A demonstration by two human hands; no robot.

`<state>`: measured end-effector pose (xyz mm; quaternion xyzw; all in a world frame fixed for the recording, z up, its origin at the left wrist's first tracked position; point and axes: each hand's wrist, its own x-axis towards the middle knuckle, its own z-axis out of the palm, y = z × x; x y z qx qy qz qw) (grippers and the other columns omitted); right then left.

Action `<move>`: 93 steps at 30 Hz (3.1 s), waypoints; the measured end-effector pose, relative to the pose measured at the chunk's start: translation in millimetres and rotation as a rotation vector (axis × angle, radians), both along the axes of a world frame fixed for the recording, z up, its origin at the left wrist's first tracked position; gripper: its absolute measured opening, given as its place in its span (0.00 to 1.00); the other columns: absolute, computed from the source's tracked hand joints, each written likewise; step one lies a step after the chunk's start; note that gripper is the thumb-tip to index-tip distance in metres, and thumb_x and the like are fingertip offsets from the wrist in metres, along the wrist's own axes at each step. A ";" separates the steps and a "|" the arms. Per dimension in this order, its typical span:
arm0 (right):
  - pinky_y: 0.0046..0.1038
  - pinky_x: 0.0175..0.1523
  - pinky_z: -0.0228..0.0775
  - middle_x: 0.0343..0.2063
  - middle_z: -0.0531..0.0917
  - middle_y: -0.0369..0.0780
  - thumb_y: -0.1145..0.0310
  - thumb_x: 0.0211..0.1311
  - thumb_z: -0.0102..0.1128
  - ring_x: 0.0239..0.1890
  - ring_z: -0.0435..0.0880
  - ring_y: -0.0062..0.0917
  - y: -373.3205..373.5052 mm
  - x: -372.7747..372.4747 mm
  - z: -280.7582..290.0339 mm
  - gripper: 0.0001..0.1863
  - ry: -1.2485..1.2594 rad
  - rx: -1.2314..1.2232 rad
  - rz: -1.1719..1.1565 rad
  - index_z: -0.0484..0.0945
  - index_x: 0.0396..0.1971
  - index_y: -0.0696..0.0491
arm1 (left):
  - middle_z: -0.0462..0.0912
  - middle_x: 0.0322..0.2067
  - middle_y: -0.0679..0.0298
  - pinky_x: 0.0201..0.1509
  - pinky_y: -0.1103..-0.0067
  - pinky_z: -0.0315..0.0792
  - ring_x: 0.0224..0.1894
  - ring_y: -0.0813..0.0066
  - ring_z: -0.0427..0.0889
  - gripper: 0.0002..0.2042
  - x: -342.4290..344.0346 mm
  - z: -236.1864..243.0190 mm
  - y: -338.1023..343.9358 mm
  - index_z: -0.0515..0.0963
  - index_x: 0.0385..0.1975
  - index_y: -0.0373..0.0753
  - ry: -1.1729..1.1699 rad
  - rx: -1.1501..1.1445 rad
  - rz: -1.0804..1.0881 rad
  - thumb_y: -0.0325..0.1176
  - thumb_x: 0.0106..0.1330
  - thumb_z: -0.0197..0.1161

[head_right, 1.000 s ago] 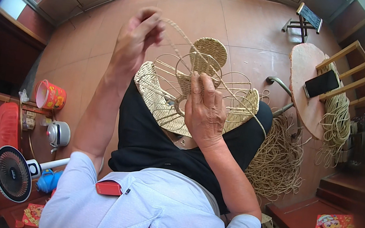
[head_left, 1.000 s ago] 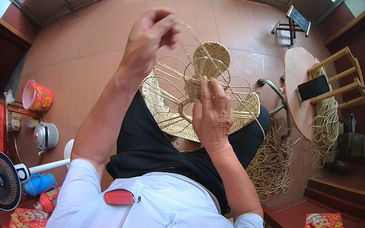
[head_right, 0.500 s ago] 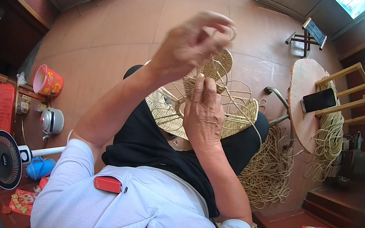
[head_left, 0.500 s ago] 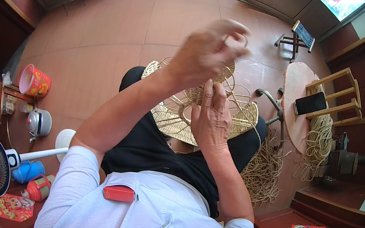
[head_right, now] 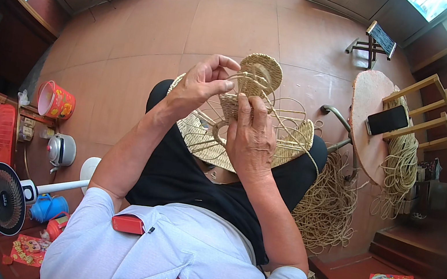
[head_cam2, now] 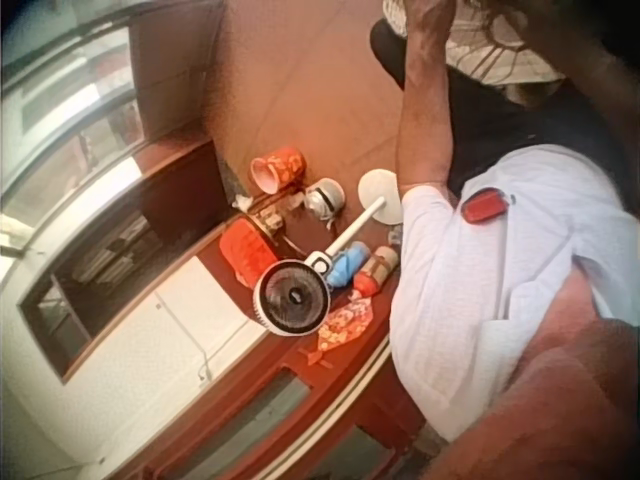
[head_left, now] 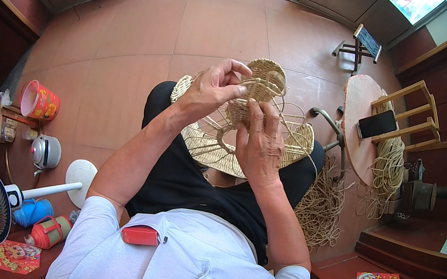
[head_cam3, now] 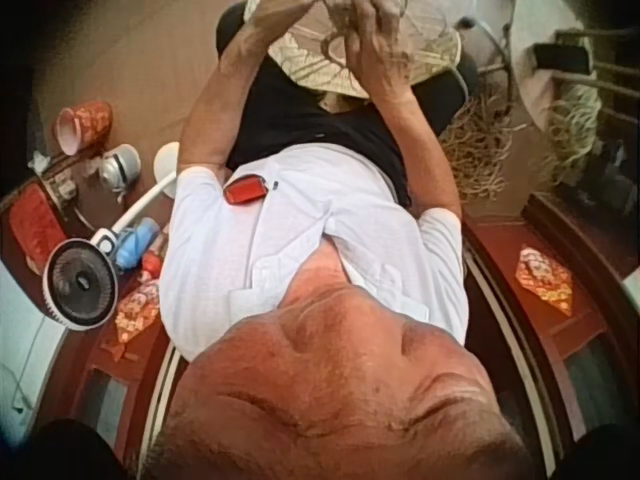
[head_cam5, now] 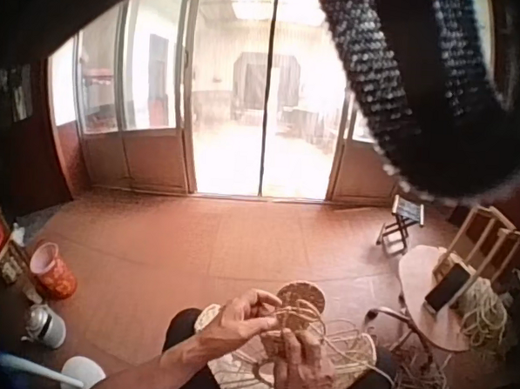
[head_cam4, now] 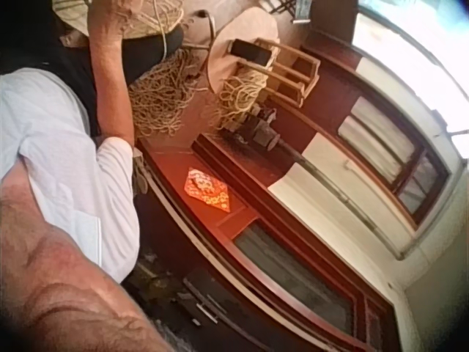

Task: Weaving a straw basket or decorative wicker object by hand.

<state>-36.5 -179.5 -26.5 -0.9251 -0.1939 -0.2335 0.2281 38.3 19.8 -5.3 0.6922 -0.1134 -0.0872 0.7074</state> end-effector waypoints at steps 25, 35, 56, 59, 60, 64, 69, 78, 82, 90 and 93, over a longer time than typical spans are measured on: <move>0.35 0.44 0.75 0.33 0.80 0.32 0.62 0.68 0.76 0.37 0.84 0.30 41.1 36.1 -1.7 0.04 -0.229 0.166 -0.071 0.90 0.37 0.43 | 0.85 0.32 0.55 0.48 0.56 0.76 0.39 0.49 0.84 0.13 -22.3 -22.8 108.1 0.81 0.31 0.40 -0.610 1.105 0.611 0.41 0.77 0.62; 0.39 0.42 0.73 0.31 0.79 0.34 0.63 0.64 0.75 0.36 0.83 0.32 43.2 36.3 -6.1 0.09 -0.224 0.248 -0.158 0.84 0.25 0.46 | 0.81 0.25 0.57 0.35 0.66 0.73 0.27 0.69 0.76 0.19 -97.9 -1.6 526.4 0.83 0.30 0.37 0.161 0.880 1.205 0.47 0.71 0.77; 0.41 0.43 0.74 0.30 0.79 0.35 0.63 0.64 0.76 0.36 0.83 0.36 50.6 37.8 -5.7 0.06 -0.203 0.286 -0.147 0.88 0.30 0.47 | 0.91 0.40 0.55 0.56 0.63 0.79 0.48 0.50 0.88 0.04 -9.9 9.3 44.1 0.87 0.44 0.38 -0.846 0.912 0.165 0.29 0.76 0.71; 0.40 0.44 0.73 0.30 0.79 0.34 0.62 0.63 0.77 0.36 0.83 0.34 47.4 39.3 -9.1 0.07 -0.217 0.299 -0.158 0.87 0.29 0.46 | 0.91 0.40 0.54 0.55 0.64 0.79 0.46 0.51 0.89 0.06 -13.3 9.9 113.6 0.87 0.44 0.37 -0.807 1.097 0.326 0.31 0.79 0.66; 0.39 0.44 0.72 0.30 0.78 0.34 0.62 0.63 0.77 0.36 0.83 0.33 45.7 39.0 -10.8 0.08 -0.222 0.284 -0.153 0.87 0.29 0.46 | 0.92 0.43 0.53 0.59 0.59 0.79 0.51 0.50 0.88 0.07 -12.4 5.3 155.5 0.88 0.47 0.41 -0.676 1.160 0.378 0.32 0.78 0.64; 0.39 0.43 0.71 0.31 0.77 0.34 0.62 0.64 0.74 0.36 0.82 0.31 49.7 40.4 -12.7 0.12 -0.258 0.294 -0.151 0.82 0.24 0.47 | 0.90 0.40 0.45 0.50 0.56 0.80 0.45 0.43 0.90 0.08 -47.5 9.1 344.7 0.86 0.45 0.40 -0.384 1.396 0.699 0.36 0.78 0.66; 0.38 0.42 0.70 0.29 0.77 0.34 0.61 0.63 0.76 0.34 0.81 0.30 50.5 41.2 -17.1 0.10 -0.296 0.299 -0.149 0.84 0.25 0.45 | 0.93 0.45 0.45 0.51 0.52 0.83 0.49 0.39 0.92 0.10 -127.9 43.5 486.4 0.86 0.48 0.41 0.111 1.805 1.167 0.35 0.76 0.61; 0.38 0.40 0.69 0.28 0.76 0.33 0.63 0.60 0.75 0.33 0.80 0.30 50.5 45.5 -13.8 0.12 -0.303 0.307 -0.179 0.79 0.23 0.45 | 0.93 0.54 0.46 0.55 0.52 0.88 0.57 0.43 0.93 0.15 -119.9 75.6 557.0 0.89 0.52 0.37 0.536 1.987 1.231 0.32 0.80 0.55; 0.37 0.41 0.69 0.27 0.75 0.32 0.63 0.59 0.76 0.32 0.80 0.29 50.8 43.9 -14.3 0.12 -0.300 0.287 -0.193 0.79 0.23 0.45 | 0.95 0.51 0.51 0.50 0.56 0.89 0.54 0.46 0.95 0.14 -136.4 89.3 563.4 0.92 0.49 0.39 0.488 2.111 1.201 0.31 0.79 0.57; 0.37 0.41 0.68 0.28 0.76 0.32 0.63 0.60 0.74 0.33 0.80 0.28 54.1 45.6 -11.5 0.13 -0.300 0.291 -0.207 0.77 0.21 0.45 | 0.93 0.41 0.51 0.43 0.60 0.80 0.41 0.52 0.91 0.14 -115.0 108.6 497.0 0.87 0.52 0.37 -0.171 1.552 0.786 0.42 0.79 0.67; 0.37 0.40 0.68 0.28 0.76 0.32 0.63 0.59 0.75 0.33 0.80 0.28 55.0 46.0 -13.6 0.13 -0.296 0.282 -0.196 0.77 0.21 0.44 | 0.87 0.37 0.70 0.32 0.85 0.72 0.28 0.87 0.77 0.13 -73.1 52.2 264.4 0.88 0.55 0.36 0.004 0.555 0.477 0.38 0.83 0.67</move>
